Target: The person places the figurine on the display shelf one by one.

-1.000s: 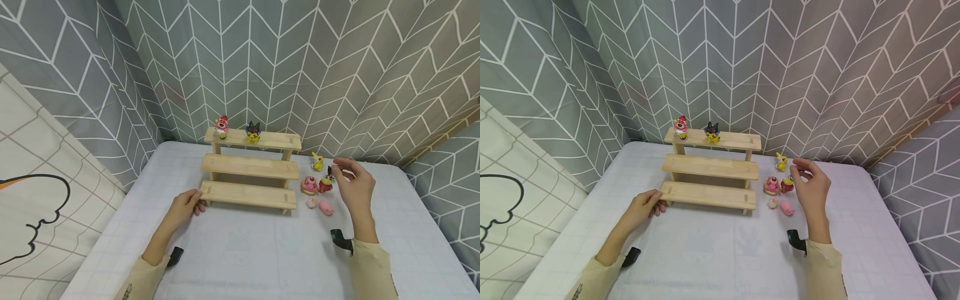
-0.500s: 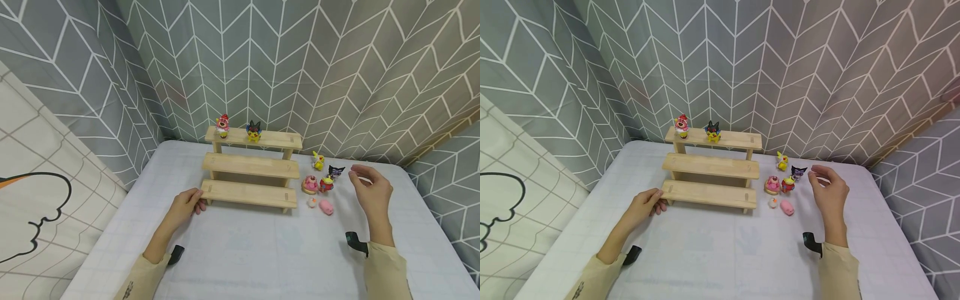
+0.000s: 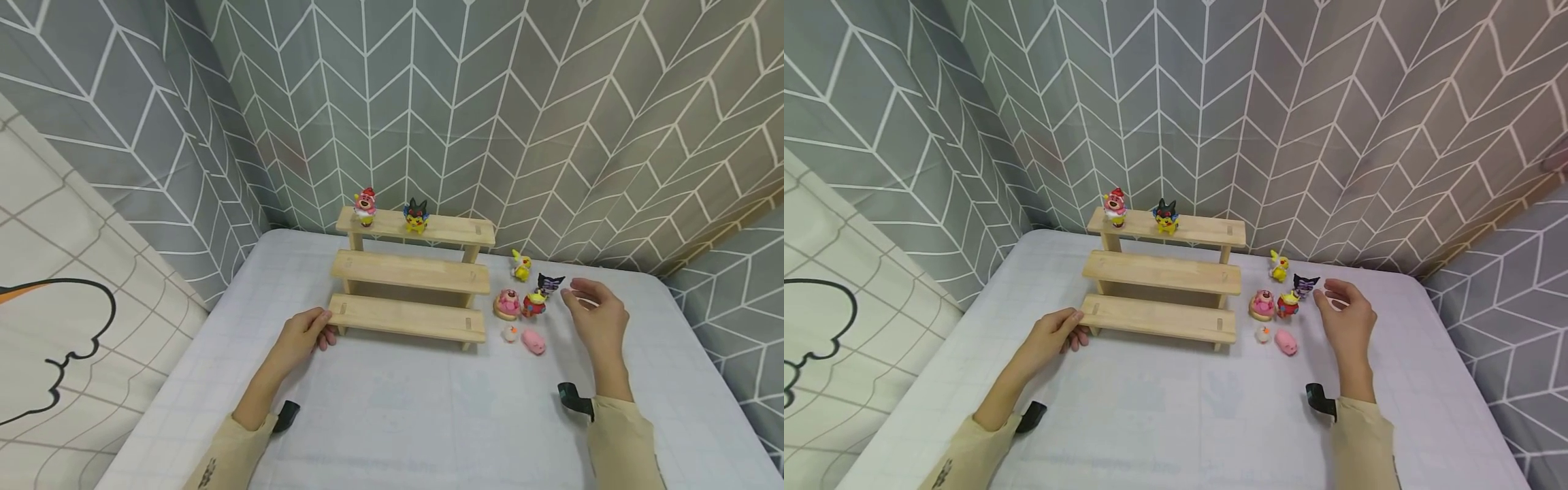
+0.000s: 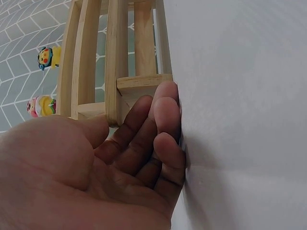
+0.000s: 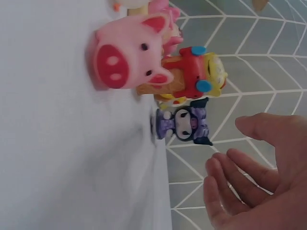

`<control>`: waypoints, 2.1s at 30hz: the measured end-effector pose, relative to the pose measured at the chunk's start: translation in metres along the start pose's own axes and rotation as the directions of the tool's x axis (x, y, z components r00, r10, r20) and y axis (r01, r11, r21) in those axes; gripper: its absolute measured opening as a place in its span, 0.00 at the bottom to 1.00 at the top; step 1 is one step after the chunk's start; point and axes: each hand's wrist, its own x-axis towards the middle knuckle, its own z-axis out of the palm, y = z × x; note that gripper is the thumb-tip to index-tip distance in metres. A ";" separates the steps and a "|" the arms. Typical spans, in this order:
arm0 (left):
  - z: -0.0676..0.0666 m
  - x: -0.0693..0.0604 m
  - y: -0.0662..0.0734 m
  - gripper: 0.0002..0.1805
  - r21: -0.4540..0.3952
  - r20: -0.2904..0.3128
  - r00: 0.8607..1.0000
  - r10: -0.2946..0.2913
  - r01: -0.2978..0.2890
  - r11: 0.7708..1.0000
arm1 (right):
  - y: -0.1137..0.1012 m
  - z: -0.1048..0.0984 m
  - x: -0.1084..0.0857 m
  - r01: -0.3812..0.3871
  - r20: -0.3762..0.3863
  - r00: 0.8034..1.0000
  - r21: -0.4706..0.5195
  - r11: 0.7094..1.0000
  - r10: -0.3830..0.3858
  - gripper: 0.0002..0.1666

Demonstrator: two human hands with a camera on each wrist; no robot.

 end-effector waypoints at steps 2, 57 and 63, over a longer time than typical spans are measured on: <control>-0.001 0.000 0.001 0.21 -0.001 -0.002 1.000 0.000 0.000 1.000 | 0.002 0.001 0.002 -0.010 0.017 1.000 -0.003 1.000 0.010 0.25; 0.001 0.002 -0.003 0.22 -0.019 0.004 1.000 -0.004 0.004 1.000 | 0.048 0.022 0.030 0.022 0.258 0.965 0.120 0.993 -0.052 0.30; 0.001 0.001 -0.004 0.22 -0.016 0.004 1.000 0.001 -0.001 1.000 | 0.047 0.020 0.028 0.001 0.254 0.967 0.114 0.993 -0.030 0.28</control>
